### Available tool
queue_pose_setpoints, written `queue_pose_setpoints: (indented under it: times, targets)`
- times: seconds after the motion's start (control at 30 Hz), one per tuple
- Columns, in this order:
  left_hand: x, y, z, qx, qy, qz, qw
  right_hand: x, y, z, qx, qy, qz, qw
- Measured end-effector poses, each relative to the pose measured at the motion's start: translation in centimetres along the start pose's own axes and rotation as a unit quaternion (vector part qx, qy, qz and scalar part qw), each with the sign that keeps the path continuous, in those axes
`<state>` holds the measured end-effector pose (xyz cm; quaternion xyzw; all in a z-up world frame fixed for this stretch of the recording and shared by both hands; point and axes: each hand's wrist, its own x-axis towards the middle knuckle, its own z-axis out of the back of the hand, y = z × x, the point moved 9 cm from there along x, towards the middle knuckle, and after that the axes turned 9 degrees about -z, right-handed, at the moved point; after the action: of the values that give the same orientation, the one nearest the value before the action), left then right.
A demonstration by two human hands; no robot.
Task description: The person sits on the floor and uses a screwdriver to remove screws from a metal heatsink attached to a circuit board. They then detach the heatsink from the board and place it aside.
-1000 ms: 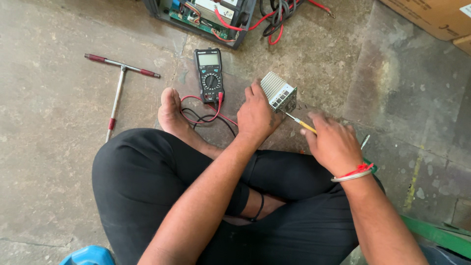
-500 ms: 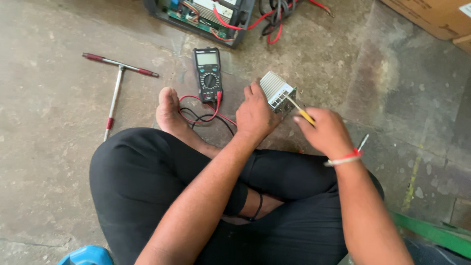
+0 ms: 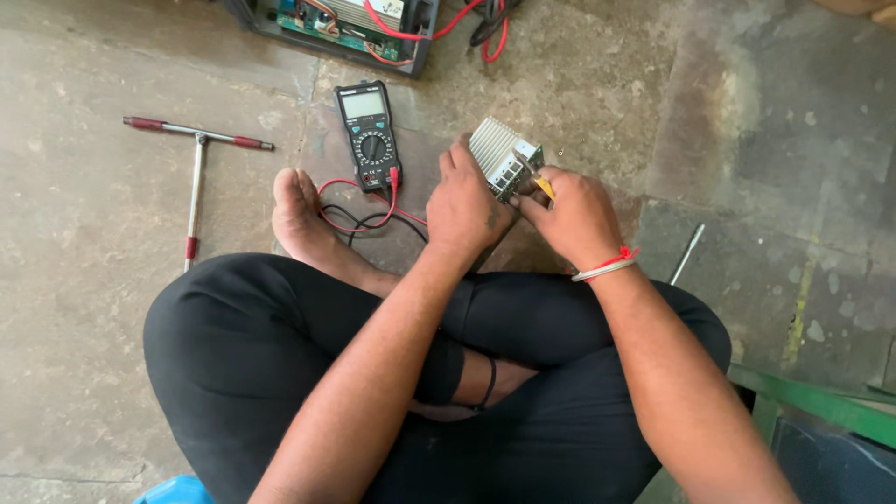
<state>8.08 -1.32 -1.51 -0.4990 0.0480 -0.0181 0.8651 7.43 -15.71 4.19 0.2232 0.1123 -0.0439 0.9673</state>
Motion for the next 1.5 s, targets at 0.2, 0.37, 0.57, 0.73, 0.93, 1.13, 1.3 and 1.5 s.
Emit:
queue_pose_setpoints:
  times: [0.2, 0.37, 0.57, 0.73, 0.93, 1.13, 1.3, 1.5]
  targets:
    - [0.1, 0.1, -0.2, 0.01, 0.013, -0.002, 1.0, 0.0, -0.6, -0.6, 0.023, -0.001, 0.028, 0.999]
    - [0.2, 0.0, -0.1, 0.014, 0.01, -0.008, 1.0, 0.2, -1.6, -0.7, 0.065, 0.024, -0.039, 0.997]
    - [0.2, 0.5, -0.6, 0.001, 0.02, 0.005, 1.0, 0.0, -0.7, -0.7, 0.078, -0.006, 0.022, 0.997]
    - [0.3, 0.6, -0.6, 0.003, 0.007, -0.01, 1.0, 0.3, -1.8, -1.1, 0.068, 0.021, -0.05, 0.996]
    - [0.2, 0.9, -0.8, -0.008, 0.02, 0.004, 1.0, -0.1, -0.9, -0.3, 0.079, 0.001, -0.028, 0.996]
    - [0.4, 0.6, 0.2, -0.005, 0.027, 0.021, 0.999, 1.9, -5.3, 1.0, 0.023, 0.002, -0.068, 0.997]
    - [0.5, 0.2, 1.3, 0.0, 0.01, -0.001, 1.0, 5.8, -15.7, -1.5, -0.08, 0.064, -0.215, 0.971]
    - [0.8, 0.0, 1.7, 0.017, -0.035, -0.033, 0.999, 8.1, -21.0, -6.5, -0.135, 0.122, -0.265, 0.947]
